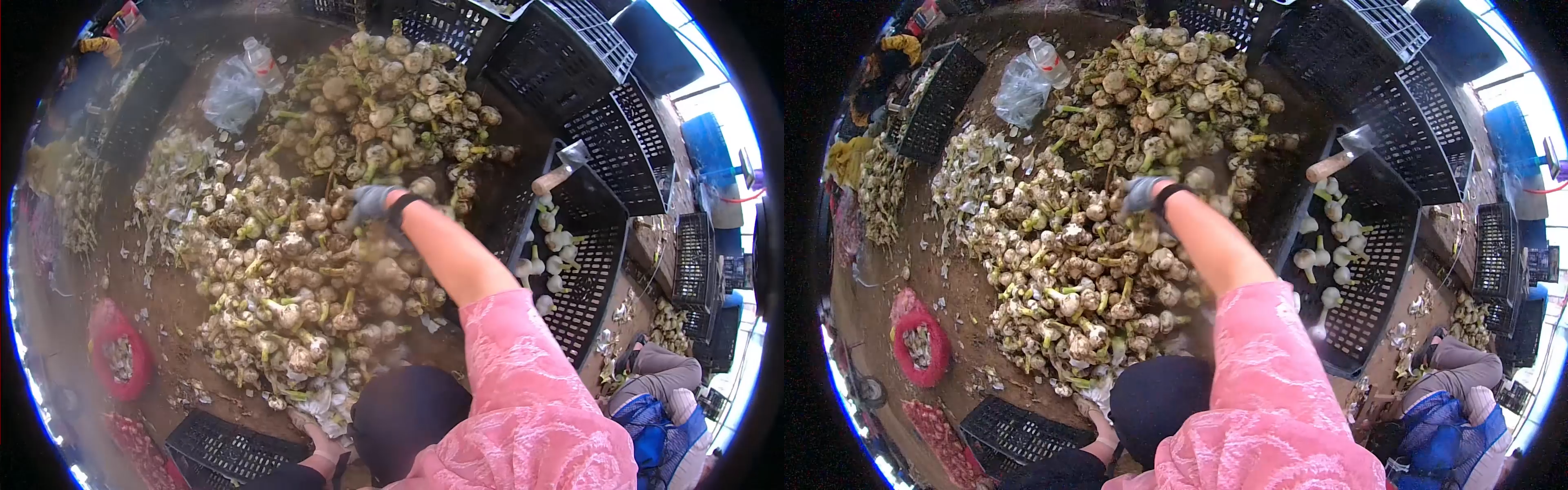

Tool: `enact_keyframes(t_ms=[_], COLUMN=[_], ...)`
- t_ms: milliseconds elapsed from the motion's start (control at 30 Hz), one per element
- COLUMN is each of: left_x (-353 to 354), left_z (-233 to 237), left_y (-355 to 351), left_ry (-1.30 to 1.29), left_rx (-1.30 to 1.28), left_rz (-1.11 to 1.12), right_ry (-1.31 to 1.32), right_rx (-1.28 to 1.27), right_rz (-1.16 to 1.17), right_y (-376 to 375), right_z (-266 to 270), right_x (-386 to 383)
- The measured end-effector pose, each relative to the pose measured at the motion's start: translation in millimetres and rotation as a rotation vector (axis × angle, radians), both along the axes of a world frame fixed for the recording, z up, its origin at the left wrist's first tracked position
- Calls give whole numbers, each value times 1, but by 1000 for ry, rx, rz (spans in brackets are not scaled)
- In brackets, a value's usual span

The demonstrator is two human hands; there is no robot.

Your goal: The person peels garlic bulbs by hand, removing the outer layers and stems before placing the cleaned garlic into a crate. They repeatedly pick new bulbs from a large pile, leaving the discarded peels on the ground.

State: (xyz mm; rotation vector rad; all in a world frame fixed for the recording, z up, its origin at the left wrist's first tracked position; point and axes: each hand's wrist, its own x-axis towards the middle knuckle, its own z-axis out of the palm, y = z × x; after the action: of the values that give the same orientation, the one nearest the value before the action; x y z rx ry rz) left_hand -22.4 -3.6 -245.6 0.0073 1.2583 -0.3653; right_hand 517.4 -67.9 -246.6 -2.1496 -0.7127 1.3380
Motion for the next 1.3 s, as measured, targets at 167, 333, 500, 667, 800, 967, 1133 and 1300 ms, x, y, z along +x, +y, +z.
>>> enact_keyframes(t_ms=[167,333,500,667,800,967,1133,1300], left_x=[-7,-25,-4,-15,-14,-16,-17,-16], left_z=[-5,-14,6,-4,-2,-2,1,-1], left_y=[-4,-12,-15,-16,-11,-15,-18,-20], left_ry=[-8,-33,32,16,11,15,20,26], left_rx=[-36,-79,-44,-45,-13,-12,8,22], left_rz=[-1,12,49,31,21,10,-7,-22], right_ry=[-229,-348,-286,-381,-316,-377,-542,-200], right_rx=[-351,-397,-504,-494,-474,-421,-432,-303], right_rz=[85,-4,188,201,182,78,102,-112], right_y=[36,23,6,-12,-6,-18,-13,7], right_z=[2,-15,11,-27,-22,-20,-4,62], right_x=[-37,-46,-47,-44,-38,-61,-90,-135])
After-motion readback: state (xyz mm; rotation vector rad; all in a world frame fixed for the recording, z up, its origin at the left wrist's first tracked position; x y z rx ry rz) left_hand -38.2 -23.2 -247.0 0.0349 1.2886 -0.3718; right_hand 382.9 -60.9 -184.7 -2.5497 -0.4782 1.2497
